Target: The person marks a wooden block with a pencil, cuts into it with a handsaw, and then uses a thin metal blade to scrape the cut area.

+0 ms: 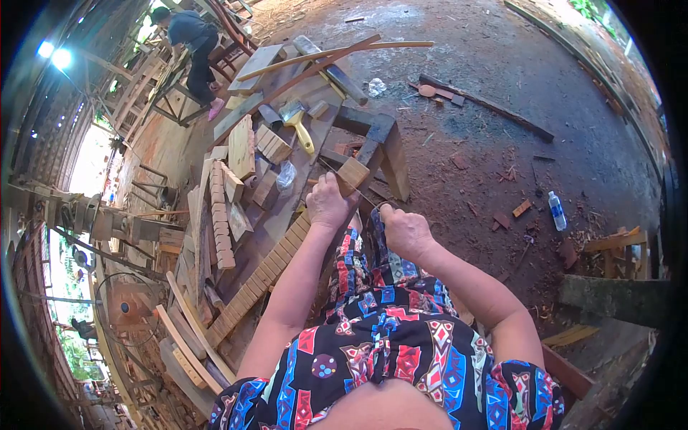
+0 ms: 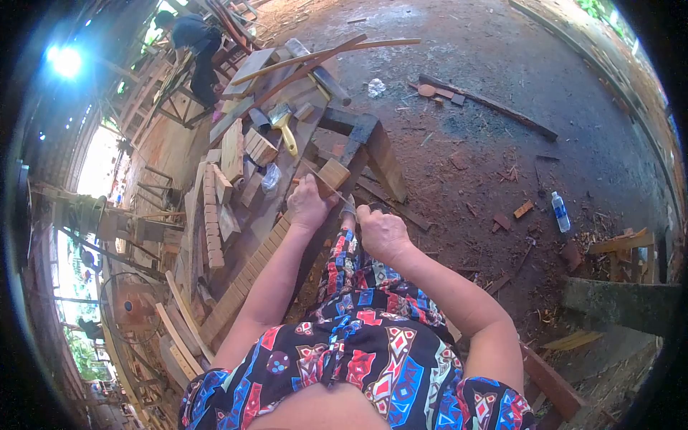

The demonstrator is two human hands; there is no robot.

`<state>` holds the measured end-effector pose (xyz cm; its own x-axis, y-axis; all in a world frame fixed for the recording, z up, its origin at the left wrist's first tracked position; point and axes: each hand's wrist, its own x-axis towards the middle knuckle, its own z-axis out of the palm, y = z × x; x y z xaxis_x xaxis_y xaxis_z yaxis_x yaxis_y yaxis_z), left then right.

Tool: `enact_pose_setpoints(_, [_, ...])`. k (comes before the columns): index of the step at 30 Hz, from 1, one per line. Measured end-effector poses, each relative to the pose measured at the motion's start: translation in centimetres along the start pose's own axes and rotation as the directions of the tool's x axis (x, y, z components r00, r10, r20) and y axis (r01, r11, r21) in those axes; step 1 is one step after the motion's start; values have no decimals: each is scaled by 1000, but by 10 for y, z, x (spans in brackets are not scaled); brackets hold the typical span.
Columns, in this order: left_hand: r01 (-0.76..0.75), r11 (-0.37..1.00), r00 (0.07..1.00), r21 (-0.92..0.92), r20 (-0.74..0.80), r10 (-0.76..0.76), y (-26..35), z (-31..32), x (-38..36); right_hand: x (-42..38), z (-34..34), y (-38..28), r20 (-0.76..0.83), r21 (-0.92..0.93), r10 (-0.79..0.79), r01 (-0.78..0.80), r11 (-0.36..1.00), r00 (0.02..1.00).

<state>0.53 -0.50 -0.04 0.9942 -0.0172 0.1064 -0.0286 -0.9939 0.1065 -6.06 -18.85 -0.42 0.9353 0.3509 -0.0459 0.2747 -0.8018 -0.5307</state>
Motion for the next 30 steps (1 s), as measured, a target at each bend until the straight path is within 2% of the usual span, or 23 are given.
enact_pose_setpoints(9, [14,1000,999,-28,46,-13,-2,2,3,-1,-4,1,-3,-23,7,-7,1000,1000])
enact_pose_setpoints(18, [-23,998,1000,-55,-21,22,-3,3,2,3,-2,2,25,-46,28,-27,999,999])
enact_pose_setpoints(25, [18,996,1000,-82,1,-18,1,-3,2,31,3,-2,43,20,22,-23,1000,999])
enact_pose_setpoints(30, [11,995,1000,-101,-18,-13,-1,-2,2,17,4,1,9,45,28,-28,999,1000])
